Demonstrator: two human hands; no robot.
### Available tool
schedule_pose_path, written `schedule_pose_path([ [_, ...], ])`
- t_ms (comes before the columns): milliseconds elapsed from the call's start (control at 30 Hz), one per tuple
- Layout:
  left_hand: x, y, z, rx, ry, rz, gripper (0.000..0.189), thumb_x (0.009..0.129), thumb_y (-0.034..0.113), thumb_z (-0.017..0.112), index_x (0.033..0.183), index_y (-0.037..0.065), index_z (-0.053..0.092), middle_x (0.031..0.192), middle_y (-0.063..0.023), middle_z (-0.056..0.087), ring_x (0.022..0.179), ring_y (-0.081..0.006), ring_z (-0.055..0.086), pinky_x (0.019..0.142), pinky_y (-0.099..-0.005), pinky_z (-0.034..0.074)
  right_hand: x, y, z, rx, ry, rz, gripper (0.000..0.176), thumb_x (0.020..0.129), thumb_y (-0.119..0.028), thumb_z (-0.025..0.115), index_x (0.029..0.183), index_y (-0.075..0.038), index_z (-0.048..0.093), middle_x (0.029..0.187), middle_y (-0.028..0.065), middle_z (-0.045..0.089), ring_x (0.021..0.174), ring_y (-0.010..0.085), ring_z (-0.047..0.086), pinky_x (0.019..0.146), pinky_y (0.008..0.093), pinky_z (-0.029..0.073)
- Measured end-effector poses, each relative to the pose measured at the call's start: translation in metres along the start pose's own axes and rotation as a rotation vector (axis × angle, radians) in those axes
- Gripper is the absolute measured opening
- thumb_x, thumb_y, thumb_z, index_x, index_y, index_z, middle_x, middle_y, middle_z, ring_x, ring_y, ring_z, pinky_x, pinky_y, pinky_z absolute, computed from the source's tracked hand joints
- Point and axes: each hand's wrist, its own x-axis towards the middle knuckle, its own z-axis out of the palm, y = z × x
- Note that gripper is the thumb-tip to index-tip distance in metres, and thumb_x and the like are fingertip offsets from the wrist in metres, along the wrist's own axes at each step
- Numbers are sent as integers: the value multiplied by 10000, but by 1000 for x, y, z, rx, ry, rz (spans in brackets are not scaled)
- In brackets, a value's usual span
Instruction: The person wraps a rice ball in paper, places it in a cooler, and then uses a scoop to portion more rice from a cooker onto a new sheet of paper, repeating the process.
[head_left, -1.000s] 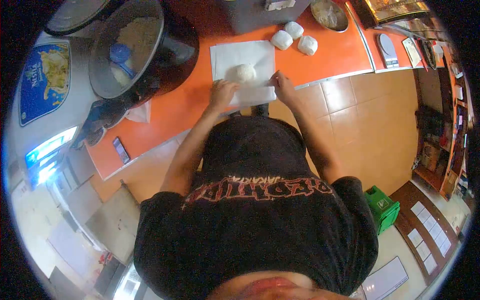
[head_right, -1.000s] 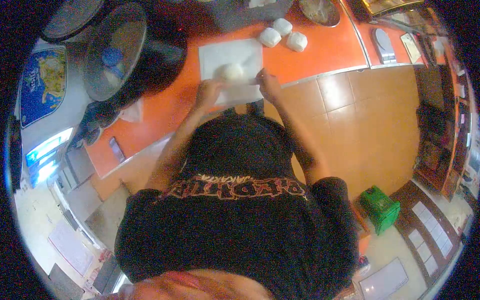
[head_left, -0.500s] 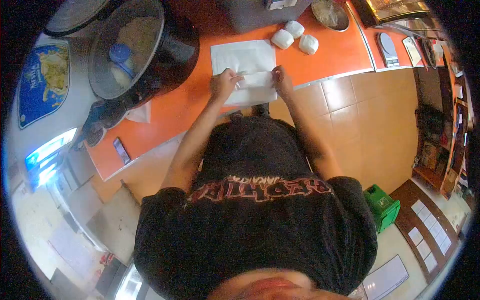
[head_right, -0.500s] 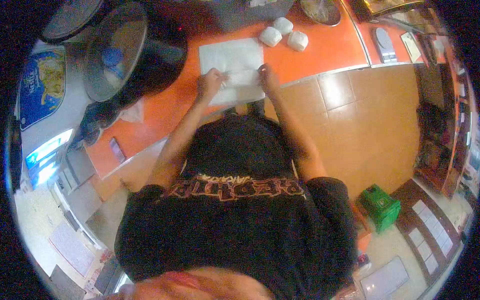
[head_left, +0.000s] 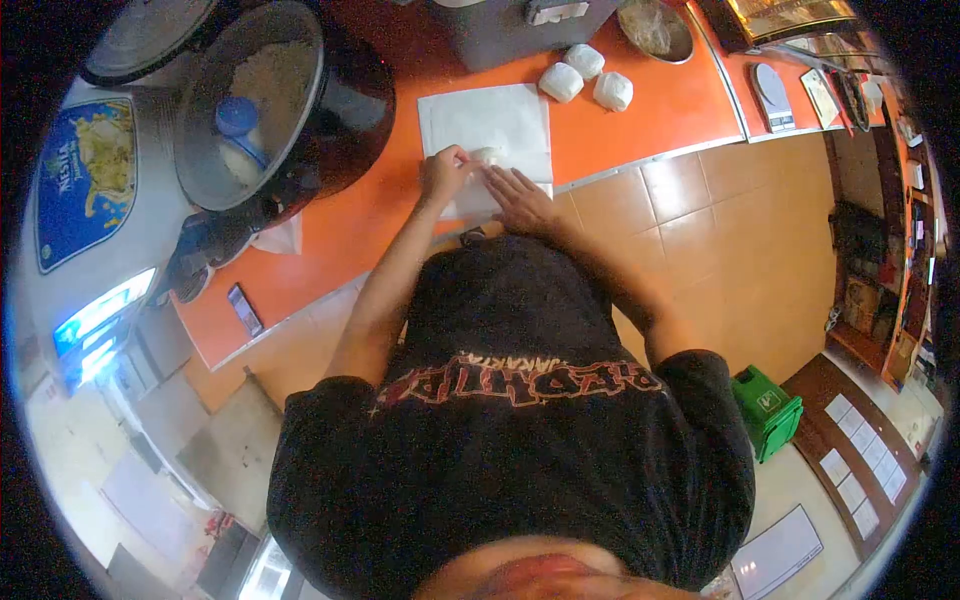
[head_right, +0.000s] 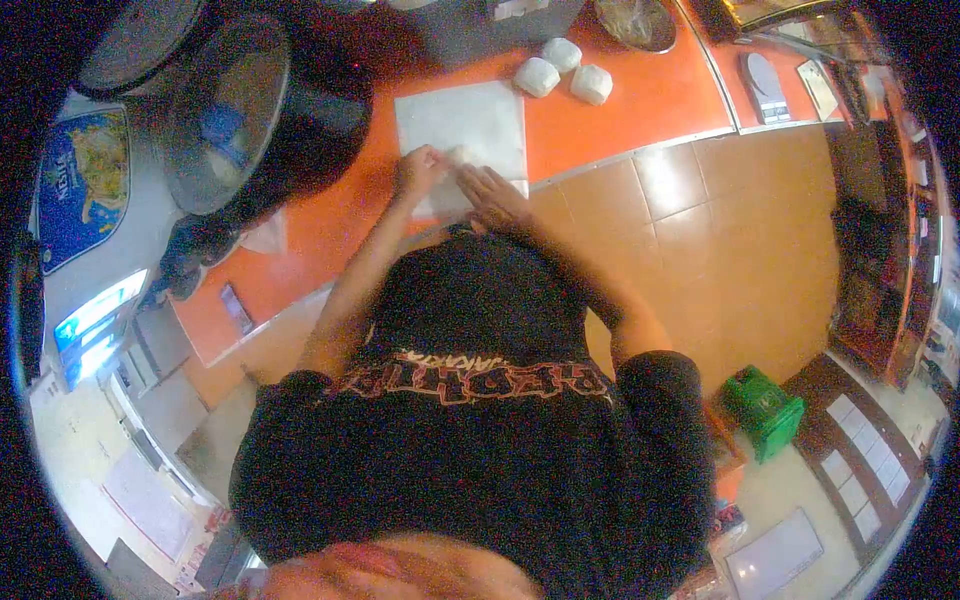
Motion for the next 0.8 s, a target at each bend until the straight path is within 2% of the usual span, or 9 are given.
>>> schedule_pose_path([
  [67,-6,-44,9,-144,-8,71,444,732,358,868,1038,112,660,810,-103,735,768,-273,715,722,-405,549,0,0,0,-48,-140,76,829,911,-471,603,1530,0,315,1626,148,268,1515,282,227,1224,478,217],
  [200,-32,-65,-24,-326,-36,42,599,767,229,849,1270,124,542,864,-87,745,814,-232,712,739,-392,548,-5,4,11,-145,-181,96,855,912,-483,599,1548,-11,278,1639,137,236,1522,261,207,1218,491,222],
  [300,-34,-167,1,-315,87,-180,522,818,202,799,1255,102,532,904,-126,750,844,-259,718,735,-390,548,0,-8,-10,-146,-253,125,856,908,-470,603,1552,-15,271,1647,134,212,1528,257,192,1209,502,233],
  [367,-31,-160,-6,-220,186,-241,473,847,196,765,1245,92,532,918,-142,748,854,-281,719,737,-403,547,-2,-8,-6,-156,-243,137,851,904,-451,603,1556,-21,266,1651,135,200,1531,258,183,1192,528,258],
  [433,-25,-75,-39,-40,306,-214,429,872,203,730,1237,88,537,920,-150,741,854,-306,716,743,-429,544,-6,-10,1,-153,-231,168,849,894,-441,599,1558,-29,267,1651,139,200,1534,264,178,1164,558,291],
  [533,32,-48,-11,-3,222,125,350,880,202,698,1186,76,584,933,-167,717,882,-331,701,776,-451,535,-9,-15,-3,-107,-187,212,841,882,-430,592,1562,-52,273,1653,144,199,1538,280,169,1125,595,331],
  [600,70,-7,-7,201,216,327,267,857,188,708,1094,86,641,1007,-148,679,1002,-329,645,858,-475,502,-9,-17,-1,-98,-175,225,833,882,-439,584,1565,-71,279,1654,147,199,1538,291,167,1114,610,336],
  [700,93,29,3,440,206,349,284,839,222,731,1078,95,646,1093,-117,636,1113,-326,557,947,-513,427,-8,-19,7,-111,-194,234,824,892,-476,571,1569,-104,283,1654,155,197,1538,307,163,1119,624,317],
  [800,103,41,-3,683,121,329,419,816,272,760,1166,99,608,1136,-101,606,1148,-318,509,982,-538,363,-7,-19,1,-55,-215,247,827,895,-513,566,1575,-142,277,1654,165,188,1539,317,155,1129,642,292],
])
